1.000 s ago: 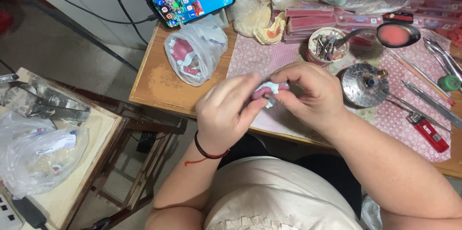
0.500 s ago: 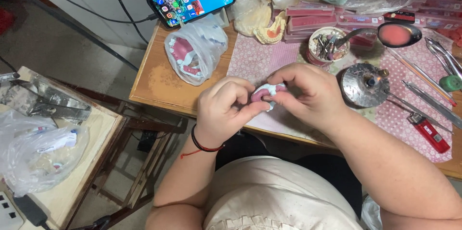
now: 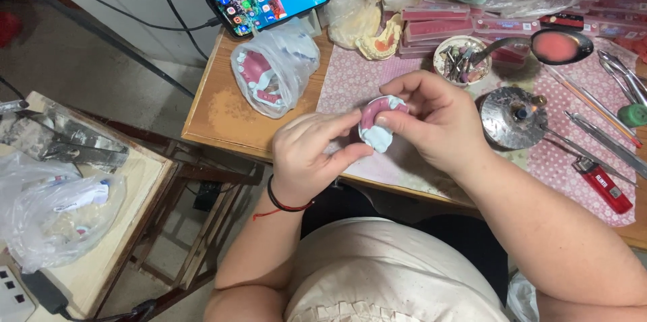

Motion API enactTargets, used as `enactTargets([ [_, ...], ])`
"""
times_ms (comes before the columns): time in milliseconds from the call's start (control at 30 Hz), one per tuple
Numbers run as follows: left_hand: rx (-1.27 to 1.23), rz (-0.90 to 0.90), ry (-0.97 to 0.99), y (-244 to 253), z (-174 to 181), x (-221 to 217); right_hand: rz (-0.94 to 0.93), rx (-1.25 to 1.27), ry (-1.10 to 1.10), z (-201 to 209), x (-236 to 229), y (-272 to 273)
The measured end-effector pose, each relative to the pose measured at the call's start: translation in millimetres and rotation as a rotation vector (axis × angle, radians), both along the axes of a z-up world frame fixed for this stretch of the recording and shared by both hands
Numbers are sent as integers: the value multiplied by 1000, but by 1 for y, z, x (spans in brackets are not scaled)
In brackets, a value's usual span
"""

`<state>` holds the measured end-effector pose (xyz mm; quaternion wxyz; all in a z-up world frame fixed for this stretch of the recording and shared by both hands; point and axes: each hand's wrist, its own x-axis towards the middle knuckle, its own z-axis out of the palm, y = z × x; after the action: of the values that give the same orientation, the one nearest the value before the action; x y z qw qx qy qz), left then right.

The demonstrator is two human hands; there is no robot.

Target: Applying and shaping pink wax on a dental mold using a heated wax carver tool.

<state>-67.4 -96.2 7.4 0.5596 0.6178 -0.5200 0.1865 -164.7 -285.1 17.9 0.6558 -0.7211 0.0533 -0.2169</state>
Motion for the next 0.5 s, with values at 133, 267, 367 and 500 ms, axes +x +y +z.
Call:
enactTargets([
  [133, -56, 81, -85, -7, -6, -8, -1, 75, 9, 5, 3, 5],
  [267, -97, 75, 5, -8, -5, -12, 10, 70, 9, 10, 6, 10],
  [367, -51, 65, 157, -7, -6, -10, 27, 69, 16, 2, 3, 3],
  [500, 9, 61, 74, -4, 0, -7, 51, 73, -16, 6, 4, 5],
])
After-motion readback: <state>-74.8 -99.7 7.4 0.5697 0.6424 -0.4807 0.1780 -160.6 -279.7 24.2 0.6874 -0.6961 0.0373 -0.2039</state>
